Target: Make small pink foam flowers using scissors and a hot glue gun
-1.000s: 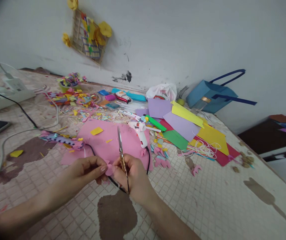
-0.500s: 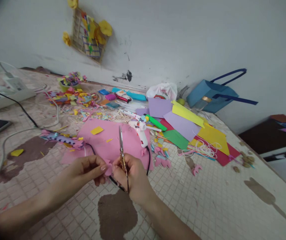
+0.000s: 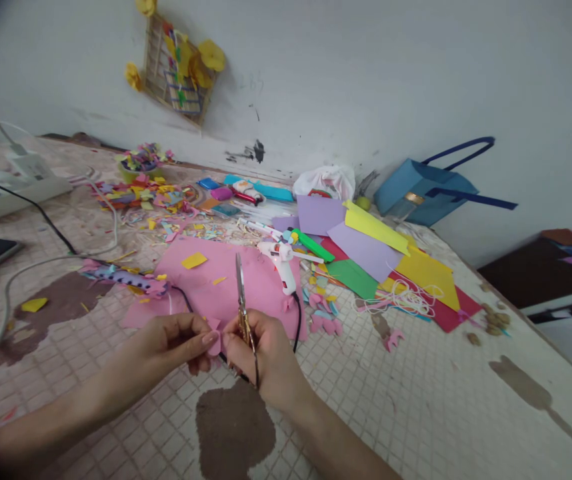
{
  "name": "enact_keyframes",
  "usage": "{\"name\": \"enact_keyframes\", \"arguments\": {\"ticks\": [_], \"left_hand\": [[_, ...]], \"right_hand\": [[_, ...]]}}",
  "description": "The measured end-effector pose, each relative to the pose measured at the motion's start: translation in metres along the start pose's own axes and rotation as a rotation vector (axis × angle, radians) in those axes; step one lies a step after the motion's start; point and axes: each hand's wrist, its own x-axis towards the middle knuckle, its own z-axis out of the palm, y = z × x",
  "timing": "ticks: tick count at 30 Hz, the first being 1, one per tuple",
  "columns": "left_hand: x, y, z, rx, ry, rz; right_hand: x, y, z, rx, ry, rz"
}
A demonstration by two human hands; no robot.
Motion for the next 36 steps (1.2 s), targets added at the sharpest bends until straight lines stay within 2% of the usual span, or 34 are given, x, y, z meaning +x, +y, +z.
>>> {"name": "enact_keyframes", "arguments": {"ticks": [4,9,13,16,22,25,29,33,36], "left_hand": [[0.0000,0.0005,-0.0003,-0.112,0.005,-0.060],[0.0005,0.0004,-0.0008,-0.552,0.011,-0.248],[0.0014,0.0011,-0.0017,-0.706,-0.018,-0.363],[0.0006,-0.0008,-0.0026,-0.758,-0.035,-0.360],[0.0008,-0.0050,-0.0047,-0.720,-0.066,-0.231],[0.0003,-0.0012,-0.0040,-0.630,-0.035,-0.190],[-0.0014,0.0033,-0.0034,-0.452,-0.001,-0.091],[-0.0014,0.0038,-0.0038,-0.273,0.036,-0.054],[-0.0007,0.0031,-0.0037,-0.276,0.051,-0.068]], "right_hand": [[-0.0011,-0.0013,-0.0012,-0.011,0.039,-0.019],[-0.0002,0.0018,-0.0034,-0.085,0.142,-0.164],[0.0011,0.0007,-0.0035,-0.116,0.168,-0.288],[0.0019,0.0003,-0.0022,-0.126,0.125,-0.358],[0.0025,0.0040,-0.0004,-0.184,0.111,-0.441],[0.0012,0.0032,0.0003,-0.179,0.129,-0.373],[-0.0016,-0.0013,0.0008,-0.059,0.180,-0.147],[-0.0026,-0.0039,0.0014,0.003,0.074,-0.032],[-0.0022,-0.0029,0.0015,-0.005,0.051,-0.018]]}}
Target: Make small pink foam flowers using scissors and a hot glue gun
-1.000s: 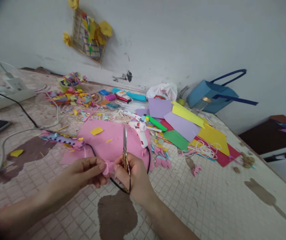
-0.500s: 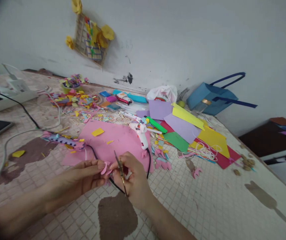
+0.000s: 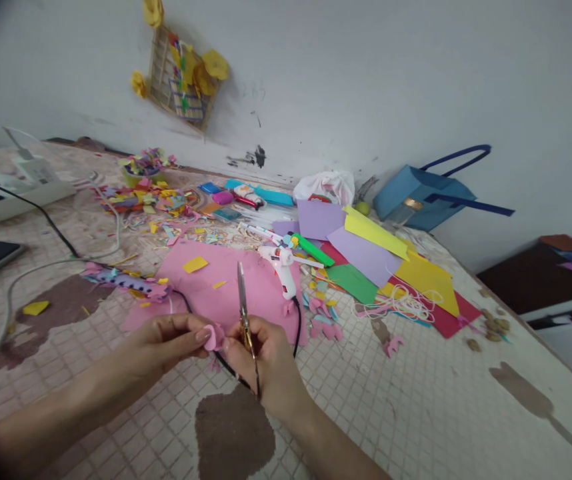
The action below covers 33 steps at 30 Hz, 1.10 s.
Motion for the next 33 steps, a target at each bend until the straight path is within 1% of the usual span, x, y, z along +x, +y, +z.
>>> {"name": "enact_keyframes", "arguments": {"ticks": [4,11,16,20,24,27,29,31,33], "left_hand": [[0.0005,-0.0009,0.0008,-0.068,0.017,-0.033],[-0.0008,0.0010,0.0041,0.020,0.041,-0.035],[0.0004,0.0000,0.0043,0.066,0.067,-0.009],[0.0020,-0.0015,0.0028,0.101,0.049,0.026],[0.0017,-0.0005,0.0035,0.116,0.065,0.021],[0.0007,0.0016,0.0059,0.076,0.078,0.004],[0.0002,0.0030,0.0075,0.003,0.071,-0.008],[-0.0002,0.0037,0.0087,-0.049,0.035,-0.025],[-0.0005,0.0037,0.0092,-0.031,-0.003,-0.033]], "right_hand": [[-0.0002,0.0009,-0.0004,-0.021,0.014,-0.013],[0.0012,0.0022,0.0021,-0.021,0.014,-0.029],[0.0001,0.0045,0.0045,-0.006,0.006,-0.034],[-0.0016,0.0009,0.0066,0.015,-0.005,-0.022],[-0.0009,-0.0015,0.0072,0.010,0.002,-0.018],[-0.0001,0.0004,0.0059,0.029,-0.005,-0.014],[-0.0001,0.0019,0.0049,0.036,-0.015,-0.007],[-0.0004,0.0024,0.0045,0.028,-0.021,-0.003],[-0.0009,0.0021,0.0048,0.017,-0.021,-0.007]]}}
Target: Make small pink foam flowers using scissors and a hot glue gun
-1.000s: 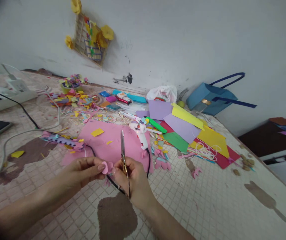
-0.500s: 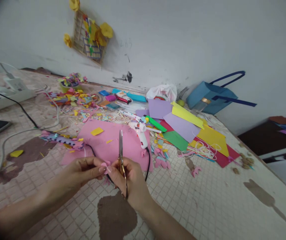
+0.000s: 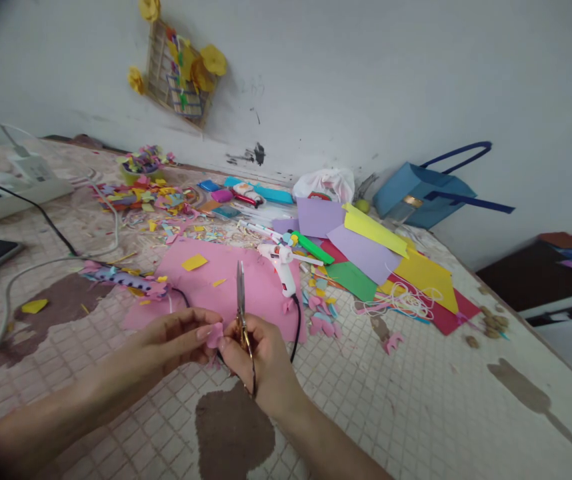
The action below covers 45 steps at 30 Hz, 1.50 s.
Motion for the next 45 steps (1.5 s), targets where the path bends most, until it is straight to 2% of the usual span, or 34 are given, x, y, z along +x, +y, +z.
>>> {"name": "enact_keyframes", "arguments": {"ticks": [4,16,24,31,37,41,45], "left_hand": [[0.0000,-0.0018,-0.0011,0.110,0.017,0.033],[-0.0005,-0.0020,-0.0018,0.073,0.041,0.000],[-0.0003,-0.0014,-0.0029,0.205,0.041,0.040],[-0.0001,-0.0053,-0.0031,0.061,0.032,0.018],[-0.0011,-0.0009,-0.0027,0.262,0.023,0.057],[-0.0004,0.0006,-0.0045,0.319,0.027,0.081],[0.0005,-0.0002,-0.0063,0.366,0.015,0.113]], "right_hand": [[-0.0006,0.0005,0.0011,-0.020,-0.004,0.006],[0.0001,0.0030,0.0007,0.013,0.015,0.017],[0.0003,0.0026,0.0016,-0.037,0.003,0.023],[0.0003,0.0049,0.0008,-0.033,0.025,0.020],[0.0002,0.0019,0.0014,-0.038,0.019,0.029],[0.0004,0.0005,0.0020,-0.037,0.015,0.056],[0.0024,0.0039,0.0011,-0.033,0.001,0.020]]}}
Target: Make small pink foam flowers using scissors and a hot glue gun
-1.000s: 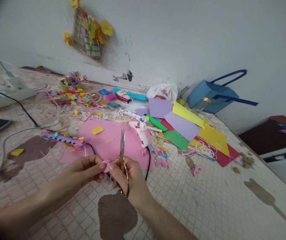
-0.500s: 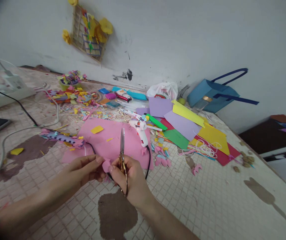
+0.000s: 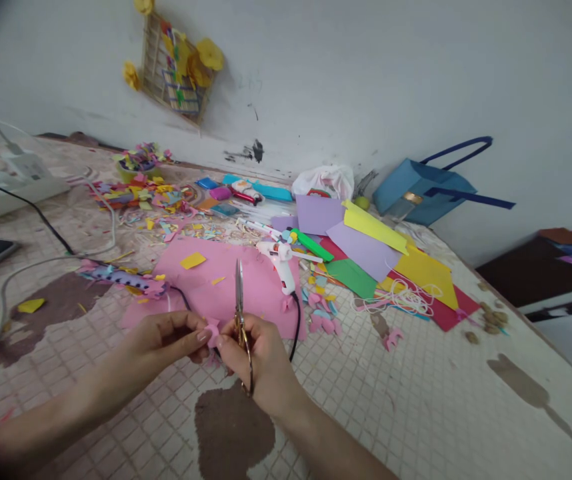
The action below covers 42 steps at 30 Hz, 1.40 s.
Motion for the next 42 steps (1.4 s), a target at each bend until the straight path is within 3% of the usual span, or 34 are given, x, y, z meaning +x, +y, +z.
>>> {"name": "enact_keyframes", "arguments": {"ticks": [7,14,19,23,25,28,31,36,42], "left_hand": [[0.002,-0.004,0.000,-0.032,0.004,-0.023],[0.000,-0.004,-0.003,0.127,0.017,0.083],[-0.001,-0.006,-0.004,0.185,0.090,0.170],[0.001,-0.009,-0.007,0.182,0.148,0.228],[0.001,-0.011,-0.008,0.255,0.235,0.325],[-0.001,-0.013,-0.008,0.477,0.369,0.597],[-0.004,-0.016,-0.005,0.634,0.324,0.795],[-0.007,-0.012,-0.001,0.656,0.162,0.702],[-0.004,-0.012,-0.001,0.567,0.156,0.584]], "right_hand": [[0.000,0.000,0.000,0.026,0.020,-0.013],[0.001,-0.001,0.000,0.001,0.011,0.015],[-0.001,-0.001,-0.001,0.007,0.016,0.018],[-0.002,0.001,0.000,0.155,0.033,0.053],[-0.002,0.003,0.002,0.271,0.026,0.055],[-0.003,0.004,0.006,0.379,-0.005,0.072],[-0.002,0.006,0.008,0.458,-0.020,0.086],[0.001,0.010,0.006,0.533,0.008,0.076],[-0.001,0.006,0.006,0.462,0.047,0.073]]}}
